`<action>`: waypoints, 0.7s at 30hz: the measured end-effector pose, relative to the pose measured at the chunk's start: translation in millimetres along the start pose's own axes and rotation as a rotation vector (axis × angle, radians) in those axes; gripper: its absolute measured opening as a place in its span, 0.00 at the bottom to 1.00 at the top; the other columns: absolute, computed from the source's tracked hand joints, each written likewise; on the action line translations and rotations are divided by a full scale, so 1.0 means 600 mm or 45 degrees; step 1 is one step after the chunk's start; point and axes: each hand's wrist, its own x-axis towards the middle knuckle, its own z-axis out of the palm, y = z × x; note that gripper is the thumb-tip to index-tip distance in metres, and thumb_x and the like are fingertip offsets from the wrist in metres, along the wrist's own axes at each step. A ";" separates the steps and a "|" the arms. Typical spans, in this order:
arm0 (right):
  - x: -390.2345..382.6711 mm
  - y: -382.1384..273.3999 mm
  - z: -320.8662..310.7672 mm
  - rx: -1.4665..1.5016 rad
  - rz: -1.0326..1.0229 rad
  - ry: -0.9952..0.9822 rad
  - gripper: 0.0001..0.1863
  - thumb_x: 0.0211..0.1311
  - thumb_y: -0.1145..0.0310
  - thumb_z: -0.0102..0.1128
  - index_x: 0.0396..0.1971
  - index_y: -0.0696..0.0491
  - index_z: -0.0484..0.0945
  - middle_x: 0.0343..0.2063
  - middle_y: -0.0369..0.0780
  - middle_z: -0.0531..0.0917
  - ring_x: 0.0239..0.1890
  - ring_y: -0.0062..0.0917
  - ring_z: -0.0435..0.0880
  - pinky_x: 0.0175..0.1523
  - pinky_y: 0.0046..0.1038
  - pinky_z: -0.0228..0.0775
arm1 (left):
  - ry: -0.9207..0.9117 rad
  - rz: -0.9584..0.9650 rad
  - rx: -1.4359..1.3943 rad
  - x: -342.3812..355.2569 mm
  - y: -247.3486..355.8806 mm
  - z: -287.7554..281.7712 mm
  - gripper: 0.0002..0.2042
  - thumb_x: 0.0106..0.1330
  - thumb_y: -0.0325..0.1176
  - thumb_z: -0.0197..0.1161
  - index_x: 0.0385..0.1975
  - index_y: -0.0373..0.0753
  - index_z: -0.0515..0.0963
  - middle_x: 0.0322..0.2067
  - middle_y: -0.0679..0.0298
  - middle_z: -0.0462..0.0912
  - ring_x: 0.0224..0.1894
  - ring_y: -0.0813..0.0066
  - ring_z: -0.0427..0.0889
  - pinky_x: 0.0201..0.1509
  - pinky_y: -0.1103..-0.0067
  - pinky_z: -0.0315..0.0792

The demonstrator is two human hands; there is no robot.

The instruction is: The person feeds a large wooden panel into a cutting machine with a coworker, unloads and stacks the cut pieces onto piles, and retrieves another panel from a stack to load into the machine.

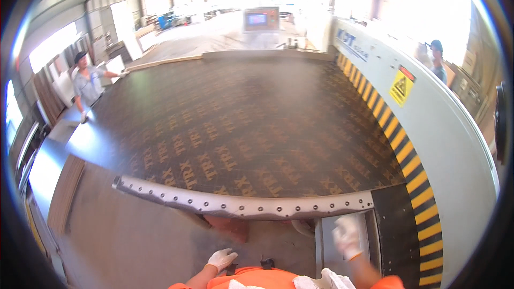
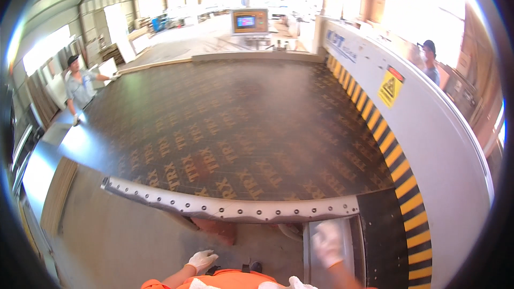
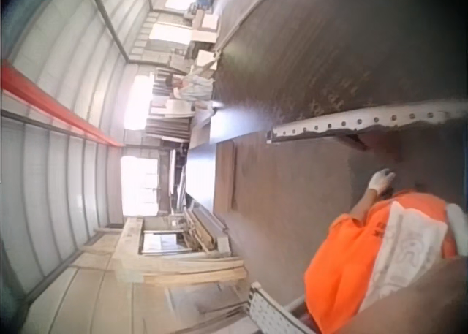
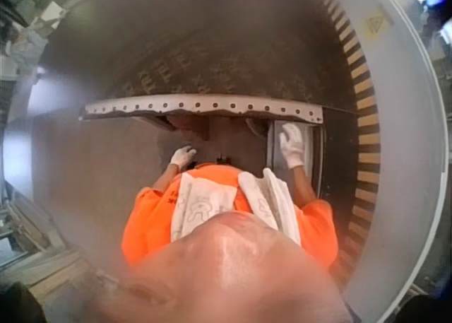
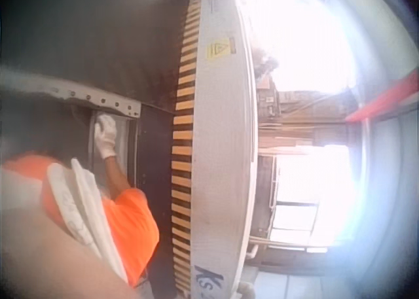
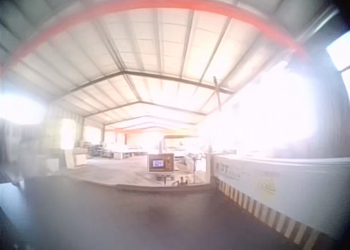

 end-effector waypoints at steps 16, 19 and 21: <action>-0.090 -0.419 0.329 0.276 0.131 -0.954 0.15 0.71 0.64 0.70 0.52 0.51 0.94 0.51 0.48 0.94 0.58 0.44 0.92 0.69 0.41 0.82 | 0.079 -0.534 -0.509 -0.259 -0.456 -0.080 0.37 0.74 0.59 0.59 0.76 0.41 0.79 0.73 0.49 0.82 0.77 0.48 0.78 0.81 0.63 0.71; -0.116 -0.531 0.397 0.474 0.444 -0.950 0.17 0.73 0.68 0.68 0.55 0.59 0.92 0.51 0.49 0.95 0.55 0.37 0.94 0.67 0.35 0.82 | 0.135 -0.765 -0.592 -0.345 -0.612 -0.081 0.36 0.73 0.59 0.58 0.74 0.42 0.81 0.74 0.51 0.82 0.78 0.49 0.77 0.83 0.61 0.70; -0.151 -0.625 0.433 0.445 0.369 -1.143 0.17 0.74 0.68 0.67 0.56 0.61 0.91 0.52 0.50 0.95 0.56 0.36 0.94 0.66 0.33 0.82 | 0.320 -0.952 -0.645 -0.411 -0.701 -0.083 0.35 0.73 0.59 0.59 0.71 0.40 0.83 0.72 0.50 0.83 0.76 0.48 0.79 0.81 0.59 0.71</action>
